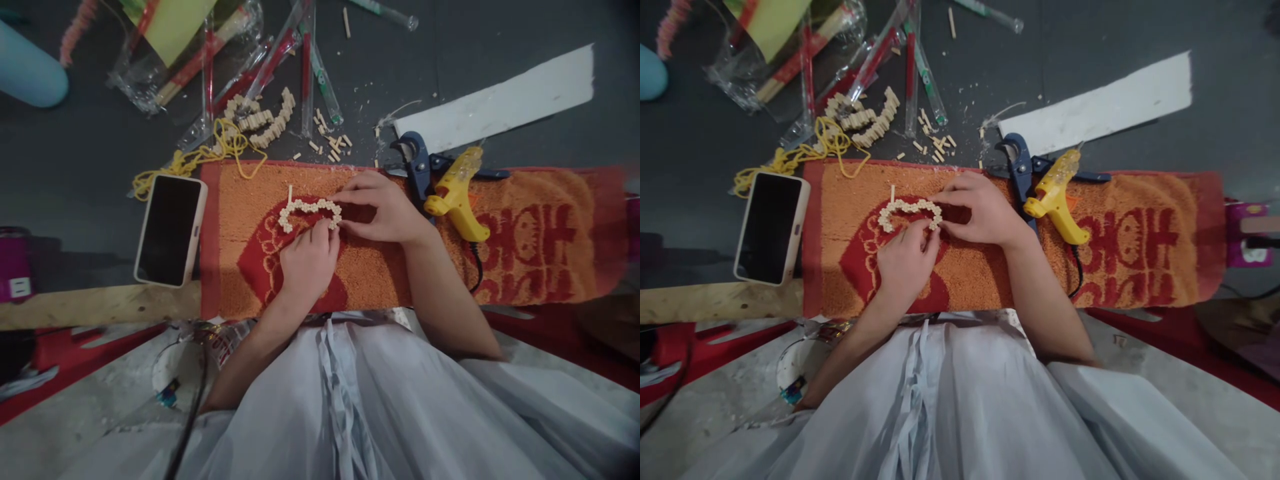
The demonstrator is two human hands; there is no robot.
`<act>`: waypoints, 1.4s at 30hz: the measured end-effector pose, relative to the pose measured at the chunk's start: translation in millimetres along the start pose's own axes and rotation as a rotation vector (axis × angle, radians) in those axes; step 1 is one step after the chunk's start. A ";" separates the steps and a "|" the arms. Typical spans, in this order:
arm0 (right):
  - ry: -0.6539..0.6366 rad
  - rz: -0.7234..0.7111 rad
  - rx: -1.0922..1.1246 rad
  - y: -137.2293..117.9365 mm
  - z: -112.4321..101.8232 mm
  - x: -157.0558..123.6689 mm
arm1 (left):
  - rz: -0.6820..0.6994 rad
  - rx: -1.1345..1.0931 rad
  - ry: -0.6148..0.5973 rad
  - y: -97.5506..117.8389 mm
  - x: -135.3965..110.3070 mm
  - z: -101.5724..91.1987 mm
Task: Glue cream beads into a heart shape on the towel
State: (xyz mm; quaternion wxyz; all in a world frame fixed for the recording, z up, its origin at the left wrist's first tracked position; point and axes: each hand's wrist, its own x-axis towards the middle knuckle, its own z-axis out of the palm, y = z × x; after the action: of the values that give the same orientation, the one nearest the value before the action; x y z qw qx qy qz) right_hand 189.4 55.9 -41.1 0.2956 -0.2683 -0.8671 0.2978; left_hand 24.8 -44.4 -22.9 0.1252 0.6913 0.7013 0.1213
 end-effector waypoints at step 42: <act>-0.013 -0.008 0.009 0.2 -0.8 1.4 | 0.019 0.091 -0.123 4.5 -1.4 -13.8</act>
State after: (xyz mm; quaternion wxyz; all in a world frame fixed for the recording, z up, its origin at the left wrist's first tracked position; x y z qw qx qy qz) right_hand 189.1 57.2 -40.3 0.2922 -0.2616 -0.8687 0.3025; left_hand 24.3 -45.7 -8.4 0.1352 0.7090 0.6904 0.0478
